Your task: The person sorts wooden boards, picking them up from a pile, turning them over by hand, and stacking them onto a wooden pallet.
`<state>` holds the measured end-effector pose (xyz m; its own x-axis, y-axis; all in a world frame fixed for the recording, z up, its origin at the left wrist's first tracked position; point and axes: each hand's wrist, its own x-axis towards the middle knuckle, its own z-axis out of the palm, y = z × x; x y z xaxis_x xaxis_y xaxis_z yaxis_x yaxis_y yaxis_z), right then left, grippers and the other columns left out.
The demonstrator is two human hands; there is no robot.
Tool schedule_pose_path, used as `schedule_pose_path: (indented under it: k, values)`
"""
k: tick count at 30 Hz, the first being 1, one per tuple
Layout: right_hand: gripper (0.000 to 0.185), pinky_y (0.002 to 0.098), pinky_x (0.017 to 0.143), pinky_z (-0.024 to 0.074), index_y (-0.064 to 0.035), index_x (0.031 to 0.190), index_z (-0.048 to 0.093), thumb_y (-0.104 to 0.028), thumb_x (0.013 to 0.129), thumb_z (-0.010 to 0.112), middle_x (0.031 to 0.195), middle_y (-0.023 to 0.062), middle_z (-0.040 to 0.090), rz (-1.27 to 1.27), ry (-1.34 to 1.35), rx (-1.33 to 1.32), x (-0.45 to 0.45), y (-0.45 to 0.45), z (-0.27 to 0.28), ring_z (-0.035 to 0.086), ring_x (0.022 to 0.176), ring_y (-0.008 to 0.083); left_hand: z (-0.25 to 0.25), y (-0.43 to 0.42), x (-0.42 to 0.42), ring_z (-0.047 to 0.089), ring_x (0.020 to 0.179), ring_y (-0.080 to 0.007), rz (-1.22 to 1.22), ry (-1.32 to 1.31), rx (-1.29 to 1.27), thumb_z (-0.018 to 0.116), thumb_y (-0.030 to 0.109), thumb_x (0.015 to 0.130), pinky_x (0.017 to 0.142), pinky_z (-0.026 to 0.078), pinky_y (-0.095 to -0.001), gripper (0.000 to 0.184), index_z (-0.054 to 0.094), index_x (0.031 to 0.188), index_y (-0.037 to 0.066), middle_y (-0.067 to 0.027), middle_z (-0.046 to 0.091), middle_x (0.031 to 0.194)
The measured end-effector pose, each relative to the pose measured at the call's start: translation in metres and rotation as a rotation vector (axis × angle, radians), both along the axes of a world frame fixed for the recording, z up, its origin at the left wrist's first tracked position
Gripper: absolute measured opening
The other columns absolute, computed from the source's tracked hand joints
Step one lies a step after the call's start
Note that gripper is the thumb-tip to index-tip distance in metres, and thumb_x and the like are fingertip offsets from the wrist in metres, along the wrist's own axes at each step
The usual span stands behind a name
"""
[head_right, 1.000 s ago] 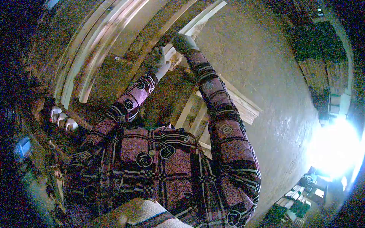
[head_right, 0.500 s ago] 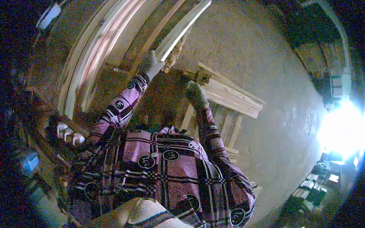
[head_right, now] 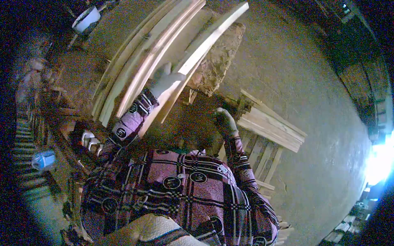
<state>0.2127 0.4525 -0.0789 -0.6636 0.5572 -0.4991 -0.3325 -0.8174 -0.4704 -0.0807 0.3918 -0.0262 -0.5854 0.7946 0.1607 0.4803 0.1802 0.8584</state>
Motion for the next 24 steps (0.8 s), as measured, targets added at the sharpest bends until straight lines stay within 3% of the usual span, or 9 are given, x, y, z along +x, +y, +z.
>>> schedule_pose_path:
  k: [2, 6, 9, 13, 15, 17, 20, 22, 24]
  values:
    - [0.009, 0.0229, 0.058, 0.0443, -0.0056, 0.082, 0.052, -0.014, 0.082, 0.048, 0.083, 0.0051, 0.052, 0.002, -0.008, 0.027, -0.003, -0.001, -0.004, 0.052, 0.071, 0.0135, 0.042, -0.010, -0.018, 0.055, 0.068, -0.0286, -0.051, 0.095, -0.214, 0.063, 0.040, 0.056, 0.062, 0.042, -0.0364, 0.049, 0.050, 0.074, -0.003, -0.0193, 0.055, 0.076]
    - [0.007, 0.0231, 0.057, 0.0444, -0.0057, 0.081, 0.053, -0.012, 0.080, 0.049, 0.082, 0.0057, 0.054, -0.004, -0.084, 0.143, -0.006, -0.010, -0.001, 0.052, 0.069, 0.0135, 0.054, -0.017, -0.033, 0.055, 0.078, -0.0330, 0.025, 0.236, -0.191, 0.064, 0.034, 0.057, 0.068, 0.043, -0.0389, 0.048, 0.053, 0.081, -0.005, -0.0232, 0.055, 0.082]
    - [0.007, 0.0231, 0.056, 0.0444, -0.0057, 0.081, 0.053, -0.011, 0.080, 0.048, 0.081, 0.0057, 0.054, 0.056, -0.017, 0.037, -0.006, -0.008, -0.009, 0.053, 0.068, 0.0134, 0.022, -0.010, -0.039, 0.054, 0.080, -0.0333, 0.058, 0.251, -0.147, 0.064, 0.032, 0.056, 0.070, 0.043, -0.0390, 0.046, 0.053, 0.082, -0.005, -0.0229, 0.055, 0.083]
    - [0.007, 0.0234, 0.055, 0.0440, -0.0057, 0.080, 0.052, -0.012, 0.080, 0.048, 0.081, 0.0058, 0.054, 0.004, -0.083, 0.148, -0.015, -0.015, -0.003, 0.052, 0.066, 0.0132, 0.001, 0.003, -0.032, 0.054, 0.078, -0.0331, 0.133, 0.344, -0.282, 0.064, 0.027, 0.056, 0.068, 0.044, -0.0413, 0.043, 0.051, 0.084, -0.004, -0.0212, 0.054, 0.082]
    - [0.007, 0.0235, 0.056, 0.0439, -0.0059, 0.080, 0.052, -0.012, 0.080, 0.048, 0.081, 0.0057, 0.054, 0.012, -0.103, 0.174, -0.010, -0.015, -0.004, 0.052, 0.067, 0.0132, -0.048, 0.022, -0.036, 0.053, 0.078, -0.0323, 0.242, 0.437, -0.249, 0.064, 0.025, 0.056, 0.067, 0.043, -0.0411, 0.041, 0.050, 0.084, -0.003, -0.0201, 0.054, 0.081]
    - [0.007, 0.0239, 0.058, 0.0435, -0.0072, 0.080, 0.052, -0.012, 0.080, 0.048, 0.080, 0.0051, 0.054, -0.003, -0.070, 0.173, -0.006, -0.019, -0.006, 0.051, 0.068, 0.0134, -0.057, 0.029, -0.036, 0.052, 0.080, -0.0296, 0.421, 0.678, -0.230, 0.063, 0.020, 0.058, 0.066, 0.043, -0.0393, 0.037, 0.047, 0.087, 0.003, -0.0173, 0.052, 0.086]
    - [0.006, 0.0243, 0.058, 0.0436, -0.0073, 0.081, 0.052, -0.013, 0.080, 0.049, 0.080, 0.0050, 0.054, -0.002, -0.121, 0.226, 0.011, -0.029, -0.008, 0.051, 0.068, 0.0139, -0.041, 0.020, -0.027, 0.050, 0.086, -0.0279, 0.420, 0.797, -0.299, 0.064, 0.021, 0.060, 0.067, 0.042, -0.0387, 0.038, 0.046, 0.090, 0.007, -0.0173, 0.048, 0.095]
    - [0.006, 0.0252, 0.058, 0.0435, -0.0061, 0.083, 0.051, -0.011, 0.080, 0.048, 0.079, 0.0046, 0.053, -0.128, -0.168, 0.154, 0.017, -0.040, 0.004, 0.050, 0.068, 0.0145, -0.033, 0.020, -0.022, 0.047, 0.092, -0.0279, 0.359, 0.729, -0.340, 0.057, 0.020, 0.068, 0.069, 0.041, -0.0409, 0.032, 0.045, 0.096, 0.010, -0.0166, 0.044, 0.101]
    - [0.005, 0.0258, 0.059, 0.0441, -0.0062, 0.083, 0.050, -0.009, 0.080, 0.047, 0.078, 0.0041, 0.052, -0.151, -0.162, 0.136, 0.031, -0.043, -0.006, 0.050, 0.067, 0.0149, -0.038, 0.026, -0.027, 0.044, 0.094, -0.0281, 0.474, 1.078, -0.200, 0.048, 0.016, 0.075, 0.075, 0.038, -0.0422, 0.028, 0.044, 0.102, 0.009, -0.0157, 0.044, 0.099]
